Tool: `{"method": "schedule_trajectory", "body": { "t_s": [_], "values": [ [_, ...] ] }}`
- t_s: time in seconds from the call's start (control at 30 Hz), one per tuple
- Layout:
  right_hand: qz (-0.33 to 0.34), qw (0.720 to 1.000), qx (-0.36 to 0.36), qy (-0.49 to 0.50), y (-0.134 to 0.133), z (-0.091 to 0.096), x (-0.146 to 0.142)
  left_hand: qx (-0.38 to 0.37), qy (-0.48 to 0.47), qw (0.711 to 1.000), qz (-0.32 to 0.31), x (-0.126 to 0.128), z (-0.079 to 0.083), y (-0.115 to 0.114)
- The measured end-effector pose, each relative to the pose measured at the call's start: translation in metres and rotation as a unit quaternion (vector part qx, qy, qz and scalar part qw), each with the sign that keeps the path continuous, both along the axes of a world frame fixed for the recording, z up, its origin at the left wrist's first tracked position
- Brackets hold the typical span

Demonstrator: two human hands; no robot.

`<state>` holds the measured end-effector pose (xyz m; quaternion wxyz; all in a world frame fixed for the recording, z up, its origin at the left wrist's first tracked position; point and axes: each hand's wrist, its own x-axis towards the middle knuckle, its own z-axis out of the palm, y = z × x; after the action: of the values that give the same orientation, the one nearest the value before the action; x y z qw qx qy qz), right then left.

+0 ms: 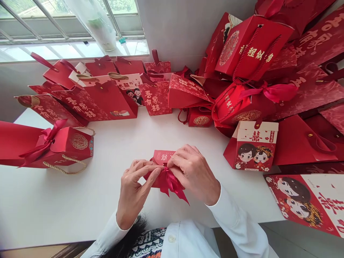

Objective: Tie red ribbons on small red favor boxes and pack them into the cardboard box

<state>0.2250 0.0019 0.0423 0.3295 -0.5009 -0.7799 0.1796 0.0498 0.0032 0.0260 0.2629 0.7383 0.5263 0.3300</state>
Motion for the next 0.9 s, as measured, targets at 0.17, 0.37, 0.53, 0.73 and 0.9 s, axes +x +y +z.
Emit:
{"method": "schedule_trajectory", "body": {
  "t_s": [0.17, 0.37, 0.53, 0.73, 0.9],
  "values": [
    [-0.003, 1.0, -0.01, 0.004, -0.001, -0.001, -0.002, -0.042, 0.042, 0.998, -0.036, -0.005, 0.012, 0.009],
    [-0.009, 1.0, -0.009, 0.017, -0.001, -0.001, -0.004, -0.025, 0.117, 0.991, -0.052, -0.005, 0.024, 0.014],
    [-0.023, 0.999, -0.013, 0.035, -0.003, -0.002, -0.004, 0.003, 0.127, 0.99, -0.06, -0.003, 0.024, 0.015],
    [-0.039, 0.997, -0.013, 0.068, -0.004, -0.005, -0.006, 0.012, 0.135, 0.988, -0.069, 0.0, 0.027, 0.015],
    [-0.04, 0.993, -0.024, 0.11, -0.006, 0.001, -0.001, 0.009, 0.158, 0.985, -0.072, 0.001, 0.029, 0.017]
  ]
}}
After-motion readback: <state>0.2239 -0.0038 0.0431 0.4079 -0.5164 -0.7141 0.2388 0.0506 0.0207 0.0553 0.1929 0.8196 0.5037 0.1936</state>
